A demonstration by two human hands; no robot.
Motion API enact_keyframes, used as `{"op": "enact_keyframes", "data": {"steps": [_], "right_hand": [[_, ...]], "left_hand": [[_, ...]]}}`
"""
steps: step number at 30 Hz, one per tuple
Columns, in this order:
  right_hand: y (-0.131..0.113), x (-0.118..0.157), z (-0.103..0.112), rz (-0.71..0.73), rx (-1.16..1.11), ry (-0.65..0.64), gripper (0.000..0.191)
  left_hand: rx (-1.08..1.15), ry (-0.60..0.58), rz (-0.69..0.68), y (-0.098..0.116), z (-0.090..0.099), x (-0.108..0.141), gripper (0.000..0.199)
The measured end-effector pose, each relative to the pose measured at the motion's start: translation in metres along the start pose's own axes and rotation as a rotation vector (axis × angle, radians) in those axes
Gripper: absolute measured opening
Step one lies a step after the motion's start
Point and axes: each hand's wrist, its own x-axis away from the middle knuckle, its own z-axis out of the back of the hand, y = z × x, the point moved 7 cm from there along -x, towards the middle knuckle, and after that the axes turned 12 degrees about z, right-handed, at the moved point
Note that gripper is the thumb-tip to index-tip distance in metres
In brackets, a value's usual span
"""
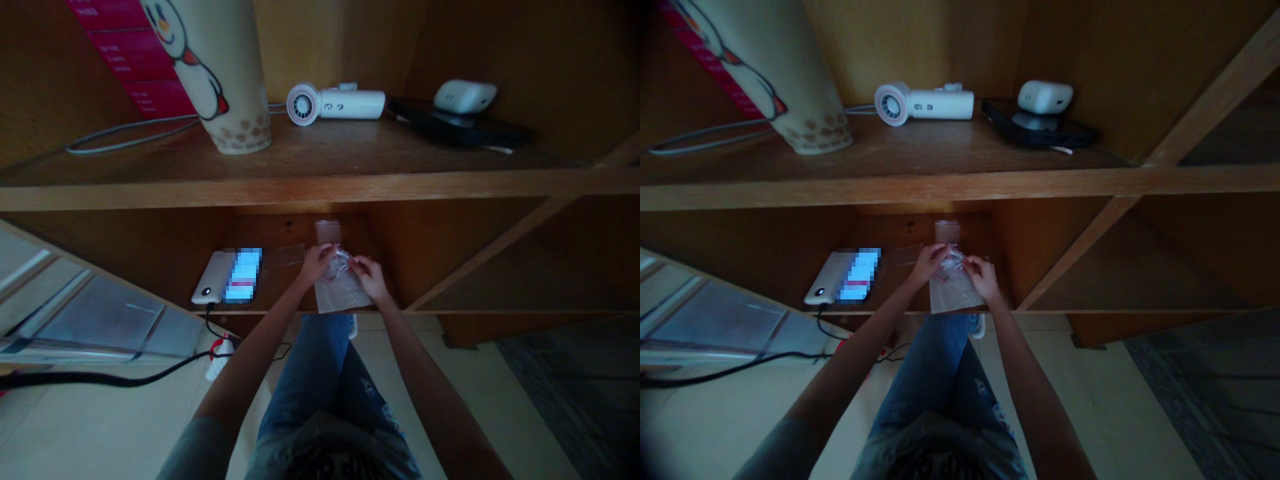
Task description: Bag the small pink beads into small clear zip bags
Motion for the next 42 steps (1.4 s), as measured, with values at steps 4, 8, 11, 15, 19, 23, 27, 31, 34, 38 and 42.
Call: {"op": "enact_keyframes", "data": {"steps": [4, 8, 11, 15, 19, 23, 27, 31, 34, 38, 42], "right_hand": [[-0.001, -0.001, 0.003, -0.015, -0.042, 0.042, 0.029], [0.003, -0.001, 0.003, -0.055, -0.061, 0.052, 0.027], [0.005, 0.0, 0.002, -0.049, -0.087, 0.043, 0.028], [0.005, 0.0, 0.002, -0.034, -0.103, 0.04, 0.031], [0.001, 0.0, 0.003, -0.037, -0.101, 0.049, 0.032], [-0.001, 0.0, 0.003, -0.043, -0.108, 0.048, 0.032], [-0.001, -0.001, 0.004, -0.029, -0.102, 0.053, 0.033], [0.0, -0.001, 0.006, -0.01, -0.1, 0.076, 0.034], [0.001, -0.001, 0.006, -0.012, -0.093, 0.075, 0.035], [0.0, -0.001, 0.006, -0.021, -0.078, 0.073, 0.034], [-0.002, -0.001, 0.003, -0.007, -0.089, 0.05, 0.027]], "left_hand": [[-0.01, 0.009, -0.025, 0.003, 0.0, 0.001, 0.033], [-0.044, 0.022, -0.032, 0.0, 0.0, 0.0, 0.036], [-0.022, 0.015, -0.027, -0.001, 0.001, 0.0, 0.037], [0.024, -0.064, -0.058, 0.003, -0.003, 0.0, 0.032], [0.011, -0.057, -0.086, 0.007, -0.002, 0.0, 0.027], [0.015, -0.064, -0.076, 0.01, -0.005, 0.002, 0.024], [0.01, -0.056, -0.049, 0.012, -0.01, 0.004, 0.021], [0.034, -0.024, -0.065, 0.014, -0.013, 0.004, 0.02], [0.086, -0.084, -0.04, 0.013, -0.018, 0.003, 0.021], [0.08, -0.137, -0.057, 0.014, -0.021, 0.002, 0.02], [0.021, -0.123, -0.089, 0.014, -0.024, 0.002, 0.018]]}}
